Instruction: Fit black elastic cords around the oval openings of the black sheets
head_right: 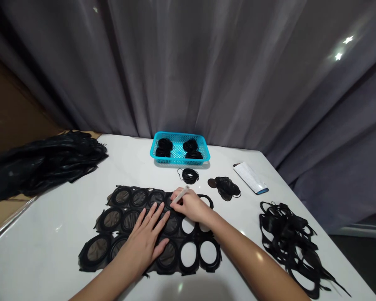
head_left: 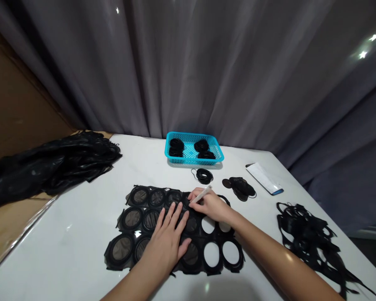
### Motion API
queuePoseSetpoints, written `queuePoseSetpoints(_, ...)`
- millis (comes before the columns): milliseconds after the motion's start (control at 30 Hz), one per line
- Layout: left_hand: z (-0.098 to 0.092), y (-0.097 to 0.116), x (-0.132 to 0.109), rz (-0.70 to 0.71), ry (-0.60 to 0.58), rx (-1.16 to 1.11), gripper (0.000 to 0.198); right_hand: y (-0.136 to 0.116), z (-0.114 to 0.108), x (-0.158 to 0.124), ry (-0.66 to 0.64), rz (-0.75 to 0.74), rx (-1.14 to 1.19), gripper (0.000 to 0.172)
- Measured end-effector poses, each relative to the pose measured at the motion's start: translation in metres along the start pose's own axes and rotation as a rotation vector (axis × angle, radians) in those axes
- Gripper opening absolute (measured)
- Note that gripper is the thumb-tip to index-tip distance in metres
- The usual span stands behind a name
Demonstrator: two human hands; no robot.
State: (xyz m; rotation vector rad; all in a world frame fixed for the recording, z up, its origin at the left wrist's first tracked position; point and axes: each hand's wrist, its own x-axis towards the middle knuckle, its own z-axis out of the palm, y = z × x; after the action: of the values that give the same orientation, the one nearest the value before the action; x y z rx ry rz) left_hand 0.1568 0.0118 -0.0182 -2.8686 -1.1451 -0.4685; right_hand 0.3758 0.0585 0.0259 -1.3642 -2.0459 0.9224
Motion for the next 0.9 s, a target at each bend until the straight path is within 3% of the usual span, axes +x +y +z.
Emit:
queuePoseSetpoints(100, 0.001, 0.000, 0.000, 0.006, 0.012, -0.002, 0.058, -0.007, 0.002, -0.004, -0.020, -0.164, -0.311, 0.011)
queuePoseSetpoints(200, 0.000, -0.001, 0.002, -0.001, 0.017, -0.015, 0.057, -0.001, -0.016, 0.002, 0.191, -0.039, -0.467, 0.014)
queuePoseSetpoints(300, -0.006, -0.003, 0.002, 0.015, 0.002, -0.028, 0.058, 0.007, -0.041, 0.005, 0.468, 0.110, -0.395, 0.015)
queuePoseSetpoints(367, -0.012, -0.003, -0.002, 0.036, -0.010, -0.036, 0.061, 0.005, -0.045, -0.003, 0.504, 0.115, -0.255, 0.015)
queuePoseSetpoints(467, -0.022, 0.004, -0.017, 0.079, -0.027, -0.061, 0.061, -0.012, -0.025, -0.029, 0.318, 0.095, -0.033, 0.017)
queuePoseSetpoints(567, -0.026, 0.014, -0.033, 0.109, -0.025, -0.062, 0.058, -0.032, 0.003, -0.055, 0.113, 0.077, 0.043, 0.014)
queuePoseSetpoints(667, -0.026, 0.022, -0.041, 0.095, -0.014, -0.030, 0.061, -0.041, 0.014, -0.067, 0.080, 0.085, 0.064, 0.012)
queuePoseSetpoints(900, -0.025, 0.023, -0.041, 0.071, 0.002, -0.052, 0.061, -0.035, 0.015, -0.061, 0.017, 0.052, 0.106, 0.015)
